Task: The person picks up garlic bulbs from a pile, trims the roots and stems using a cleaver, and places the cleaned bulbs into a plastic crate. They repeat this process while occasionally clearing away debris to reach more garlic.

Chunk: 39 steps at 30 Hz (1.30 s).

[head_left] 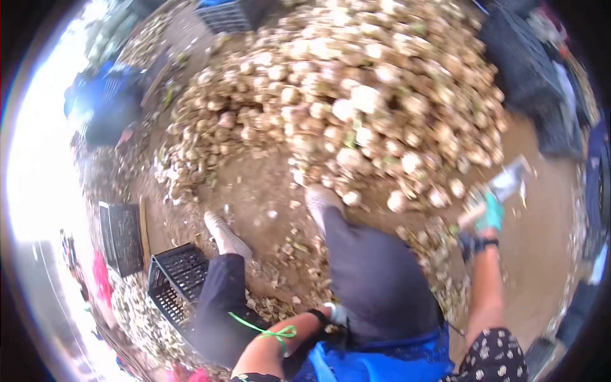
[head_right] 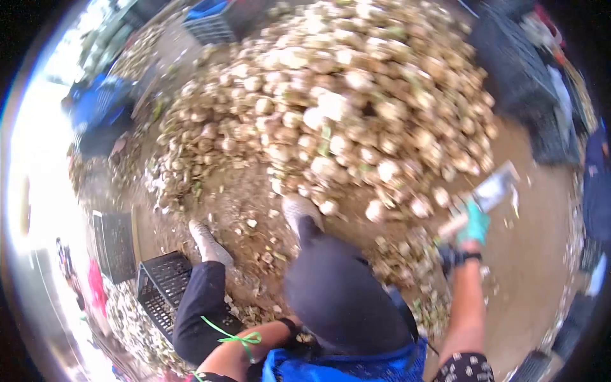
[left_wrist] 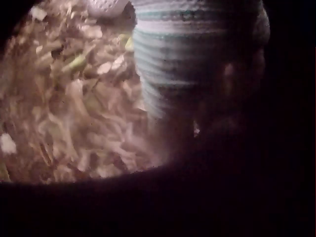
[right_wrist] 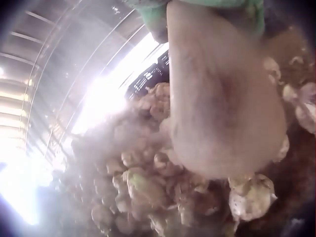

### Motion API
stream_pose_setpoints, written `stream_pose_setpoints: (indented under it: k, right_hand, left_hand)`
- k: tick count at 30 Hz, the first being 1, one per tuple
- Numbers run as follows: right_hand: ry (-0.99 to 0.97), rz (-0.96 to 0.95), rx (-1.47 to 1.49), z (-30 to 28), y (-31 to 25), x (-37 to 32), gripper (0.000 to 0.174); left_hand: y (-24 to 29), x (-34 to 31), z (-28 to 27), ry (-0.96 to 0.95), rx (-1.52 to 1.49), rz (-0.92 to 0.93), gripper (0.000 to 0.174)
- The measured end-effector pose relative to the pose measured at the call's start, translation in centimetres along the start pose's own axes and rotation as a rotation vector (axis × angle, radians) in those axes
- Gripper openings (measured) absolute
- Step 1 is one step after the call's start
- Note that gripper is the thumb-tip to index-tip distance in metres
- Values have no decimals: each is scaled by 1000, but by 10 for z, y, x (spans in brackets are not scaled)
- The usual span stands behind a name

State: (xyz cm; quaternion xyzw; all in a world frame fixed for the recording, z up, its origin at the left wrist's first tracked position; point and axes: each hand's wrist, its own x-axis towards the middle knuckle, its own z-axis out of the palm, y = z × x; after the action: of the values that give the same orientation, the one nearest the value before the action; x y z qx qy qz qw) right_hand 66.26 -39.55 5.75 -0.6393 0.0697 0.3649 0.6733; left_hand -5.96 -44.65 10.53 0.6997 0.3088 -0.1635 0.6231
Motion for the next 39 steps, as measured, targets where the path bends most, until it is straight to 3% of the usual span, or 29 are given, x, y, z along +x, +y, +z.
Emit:
stream_pose_setpoints:
  k: [2, 4, 6, 7, 9, 12, 14, 16, 17, 19, 20, 21, 25, 30, 31, 32, 34, 35, 36, 37, 39]
  right_hand:
    - [55, -156, -176, -16, 9, 13, 28]
    - [-10, -23, -143, 3, -12, -4, 30]
    - [227, -270, -229, 47, -25, -23, 31]
    - [233, -261, -272, 59, -32, -23, 31]
    - [57, -426, -273, 82, -53, -22, 32]
    - [-44, -321, -299, 183, -76, -27, 29]
    - [-148, -382, -264, 273, -61, -39, 32]
    - [-399, -371, -261, 334, -48, -54, 36]
    - [-343, -413, -374, 350, -44, -63, 42]
    - [-331, -403, -361, 357, -36, -66, 43]
    - [-284, -434, -349, 359, -34, -68, 45]
    - [-412, -292, -328, 369, -39, -81, 47]
    - [-578, -122, -221, 388, -28, -91, 46]
    - [-587, -310, -382, 355, 0, -92, 36]
    - [-471, -582, -393, 403, 16, -145, 30]
    - [-472, -602, -386, 394, 13, -158, 30]
    - [-623, -488, -248, 377, 6, -180, 28]
    - [-721, -496, -245, 366, 0, -186, 27]
    - [-701, -348, -39, 359, -1, -191, 18]
    - [-536, -449, -224, 368, -15, -221, 17]
    - [-638, -472, -119, 371, -31, -248, 15]
  left_hand:
    - [-23, 25, -12, -50, -1, 34, 25]
    - [-52, 60, -21, -119, -9, 82, 25]
    - [-70, 92, -20, -220, -48, 123, 25]
    - [-73, 105, -17, -281, -71, 145, 25]
    - [-69, 123, -16, -409, -112, 191, 25]
    - [-57, 182, -52, -502, -71, 283, 25]
    - [-32, 221, -67, -540, -41, 339, 25]
    - [6, 243, -73, -592, -28, 367, 24]
    - [27, 248, -73, -620, -26, 367, 24]
    - [70, 257, -76, -679, -23, 358, 24]
    - [68, 249, -80, -667, -29, 338, 24]
    - [63, 245, -86, -664, -48, 292, 26]
    - [36, 244, -93, -650, -118, 136, 32]
    - [1, 230, -75, -671, -184, -38, 40]
    - [0, 220, -68, -685, -197, -68, 41]
    - [2, 218, -65, -678, -205, -92, 43]
    - [32, 215, -131, -560, 34, -39, 38]
    - [23, 217, -140, -368, 161, -111, 34]
    - [25, 207, -167, -96, 204, -161, 28]
    - [39, 200, -203, -63, 342, -267, 23]
    - [59, 173, -254, 360, 337, -299, 20]
